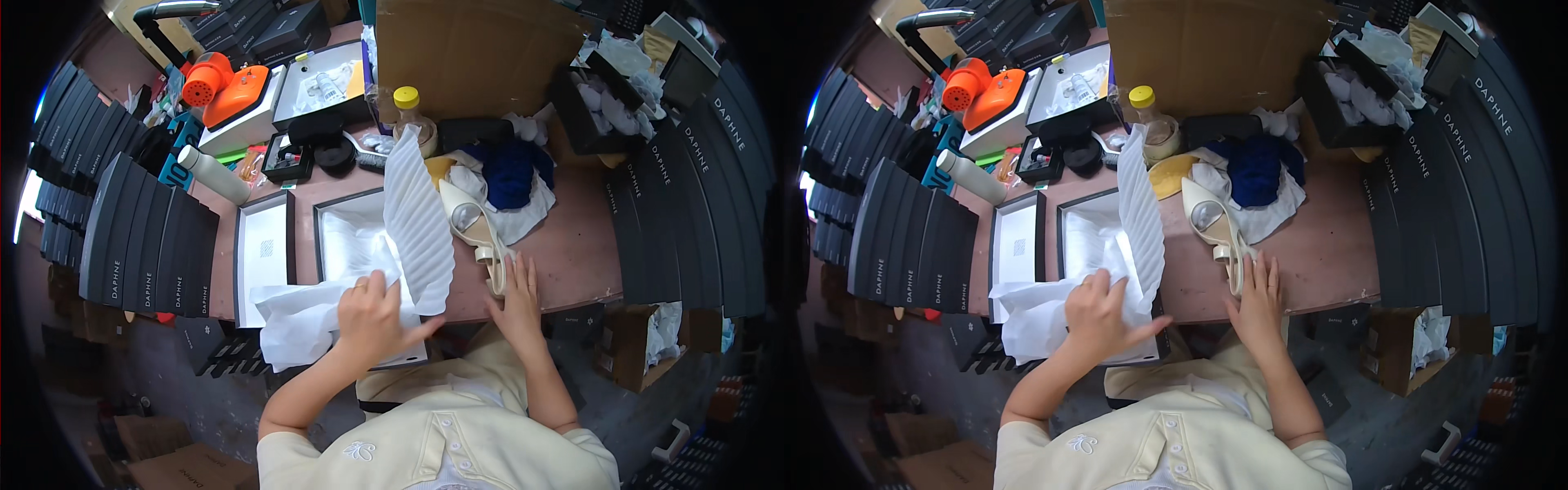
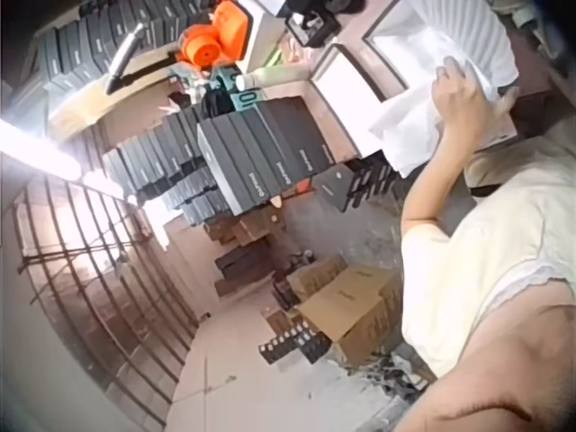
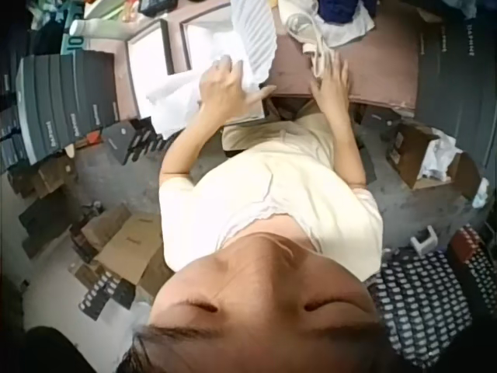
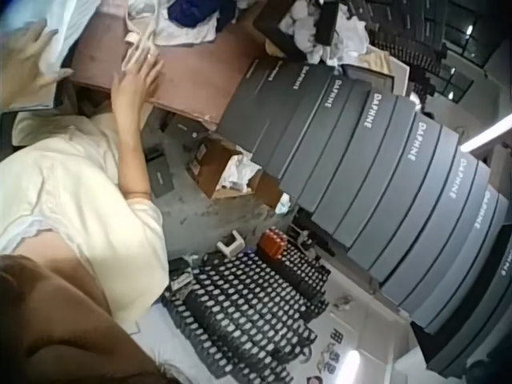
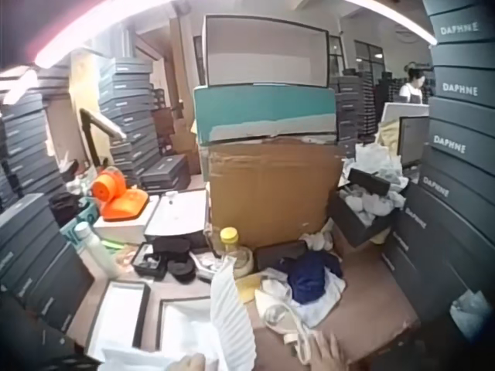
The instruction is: Inspecting shoes for quality and packing them into boxes with tissue paper.
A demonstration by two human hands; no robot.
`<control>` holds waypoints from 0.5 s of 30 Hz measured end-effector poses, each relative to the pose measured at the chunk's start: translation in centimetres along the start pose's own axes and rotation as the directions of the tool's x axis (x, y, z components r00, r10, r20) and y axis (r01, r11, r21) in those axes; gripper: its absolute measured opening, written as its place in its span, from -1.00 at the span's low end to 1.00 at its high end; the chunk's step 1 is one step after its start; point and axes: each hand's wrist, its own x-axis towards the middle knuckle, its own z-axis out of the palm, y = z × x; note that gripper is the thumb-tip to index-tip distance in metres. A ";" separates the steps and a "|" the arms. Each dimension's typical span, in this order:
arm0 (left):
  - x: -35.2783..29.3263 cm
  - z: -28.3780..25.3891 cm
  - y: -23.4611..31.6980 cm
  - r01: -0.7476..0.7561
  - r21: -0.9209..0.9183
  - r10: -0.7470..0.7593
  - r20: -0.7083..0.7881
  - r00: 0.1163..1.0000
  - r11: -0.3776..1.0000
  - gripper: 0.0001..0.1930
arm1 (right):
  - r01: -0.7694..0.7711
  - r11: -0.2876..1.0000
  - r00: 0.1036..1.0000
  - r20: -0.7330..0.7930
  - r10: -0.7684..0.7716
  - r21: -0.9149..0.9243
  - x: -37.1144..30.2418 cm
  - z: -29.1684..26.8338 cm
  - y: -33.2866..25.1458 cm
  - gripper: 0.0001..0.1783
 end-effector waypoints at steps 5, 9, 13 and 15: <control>1.8 -4.8 -3.2 0.088 -0.310 -0.168 -0.242 0.956 0.947 -0.85 | 0.000 0.999 0.995 -0.099 0.005 0.053 -1.1 -3.4 -1.0 -0.43; -11.1 -11.4 -12.8 0.781 -0.058 -0.698 -0.493 0.519 0.622 -0.64 | 0.242 0.854 0.970 -0.120 -0.210 0.461 -0.9 -3.1 -4.6 -0.64; -22.0 -15.1 -14.9 0.965 0.256 -0.667 -0.708 0.232 0.063 -0.37 | 0.328 0.814 0.815 0.291 -0.500 0.479 0.9 1.5 -11.3 -0.51; -22.5 -17.5 -10.8 0.973 -0.108 -0.475 -0.858 -0.193 -0.202 -0.38 | 0.354 0.867 0.744 0.457 -0.488 0.350 1.8 4.5 -13.6 -0.33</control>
